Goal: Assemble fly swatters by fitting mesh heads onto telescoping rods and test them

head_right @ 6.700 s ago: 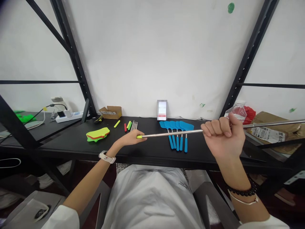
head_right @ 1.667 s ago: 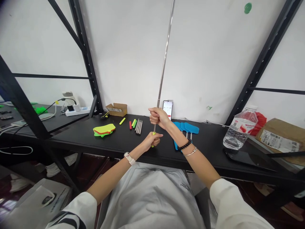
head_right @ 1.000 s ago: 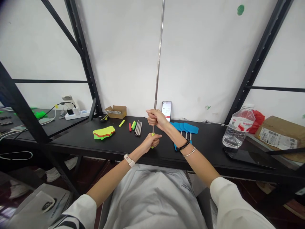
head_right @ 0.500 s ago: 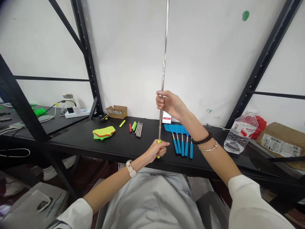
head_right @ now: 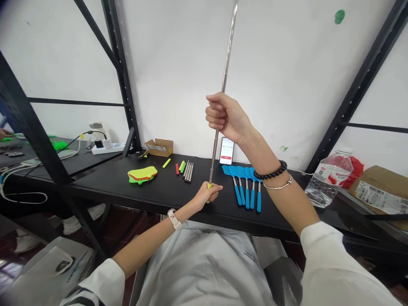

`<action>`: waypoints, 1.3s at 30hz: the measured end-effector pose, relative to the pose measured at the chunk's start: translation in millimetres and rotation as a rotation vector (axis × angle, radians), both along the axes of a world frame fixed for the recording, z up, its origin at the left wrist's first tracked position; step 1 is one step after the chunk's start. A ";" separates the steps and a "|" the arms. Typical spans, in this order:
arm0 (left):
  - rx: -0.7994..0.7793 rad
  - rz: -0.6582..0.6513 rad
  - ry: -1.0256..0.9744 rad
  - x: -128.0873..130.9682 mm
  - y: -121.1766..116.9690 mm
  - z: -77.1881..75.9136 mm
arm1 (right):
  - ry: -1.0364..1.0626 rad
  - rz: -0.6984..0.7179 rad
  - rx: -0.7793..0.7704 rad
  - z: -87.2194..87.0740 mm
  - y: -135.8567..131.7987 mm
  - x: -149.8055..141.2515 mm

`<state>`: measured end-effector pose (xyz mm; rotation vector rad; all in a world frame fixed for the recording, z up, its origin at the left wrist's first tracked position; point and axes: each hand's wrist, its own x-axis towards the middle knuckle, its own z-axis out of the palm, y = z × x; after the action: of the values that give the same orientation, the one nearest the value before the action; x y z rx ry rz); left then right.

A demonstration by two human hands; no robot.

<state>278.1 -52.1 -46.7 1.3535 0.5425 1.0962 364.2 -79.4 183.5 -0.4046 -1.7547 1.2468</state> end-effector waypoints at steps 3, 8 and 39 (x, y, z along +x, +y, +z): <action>-0.001 -0.020 0.009 -0.1 0.2 -0.8 | -0.010 -0.009 0.003 4.2 1.4 -1.2; -0.001 -0.066 0.026 -2.2 0.1 0.4 | -0.006 -0.063 0.009 -0.6 4.3 -3.0; -0.066 -0.075 0.001 -8.2 11.1 -2.2 | 0.115 -0.060 -0.148 -95.3 35.3 -31.9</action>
<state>269.9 -41.1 -48.9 1.3072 0.5199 1.0081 332.3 -44.1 88.2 -0.4582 -1.5480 1.3353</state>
